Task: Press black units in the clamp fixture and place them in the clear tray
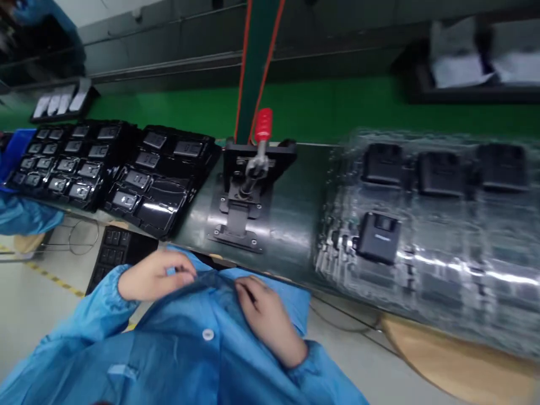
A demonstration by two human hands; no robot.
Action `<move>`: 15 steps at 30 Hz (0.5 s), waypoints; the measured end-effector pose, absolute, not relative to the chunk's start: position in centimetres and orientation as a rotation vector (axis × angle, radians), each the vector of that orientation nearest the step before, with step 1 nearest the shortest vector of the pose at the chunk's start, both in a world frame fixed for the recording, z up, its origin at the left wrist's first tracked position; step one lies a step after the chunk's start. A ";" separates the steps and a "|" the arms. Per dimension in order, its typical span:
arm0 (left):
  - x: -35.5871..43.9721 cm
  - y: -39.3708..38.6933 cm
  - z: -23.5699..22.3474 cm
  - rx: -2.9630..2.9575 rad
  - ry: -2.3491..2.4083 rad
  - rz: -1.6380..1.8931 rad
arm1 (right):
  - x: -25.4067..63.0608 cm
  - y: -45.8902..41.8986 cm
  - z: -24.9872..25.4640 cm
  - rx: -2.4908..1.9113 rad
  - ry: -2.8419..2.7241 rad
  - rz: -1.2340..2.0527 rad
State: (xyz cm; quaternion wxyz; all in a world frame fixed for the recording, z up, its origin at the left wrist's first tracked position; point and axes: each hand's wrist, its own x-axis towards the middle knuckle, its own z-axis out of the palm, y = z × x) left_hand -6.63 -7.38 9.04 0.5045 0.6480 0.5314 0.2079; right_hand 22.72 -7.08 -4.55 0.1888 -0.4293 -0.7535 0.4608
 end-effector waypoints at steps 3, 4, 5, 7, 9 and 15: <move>-11.7 -7.1 9.7 1.536 1.689 0.748 | 21.7 -6.1 -4.7 -1.252 -2.162 1.306; -13.6 -6.7 9.7 1.542 1.862 0.784 | 21.4 -6.0 -4.6 -1.240 -2.179 1.330; -15.5 -6.3 9.5 1.559 2.021 0.785 | 21.0 -6.0 -4.6 -1.228 -2.189 1.358; -19.6 -5.2 9.0 1.640 2.263 0.704 | 20.2 -6.0 -4.4 -1.216 -2.196 1.405; -23.5 -4.1 8.5 1.798 2.350 0.552 | 19.6 -6.1 -4.2 -1.227 -2.190 1.421; -30.8 -1.5 8.4 2.142 2.074 0.078 | 19.6 -6.3 -4.2 -1.271 -2.158 1.401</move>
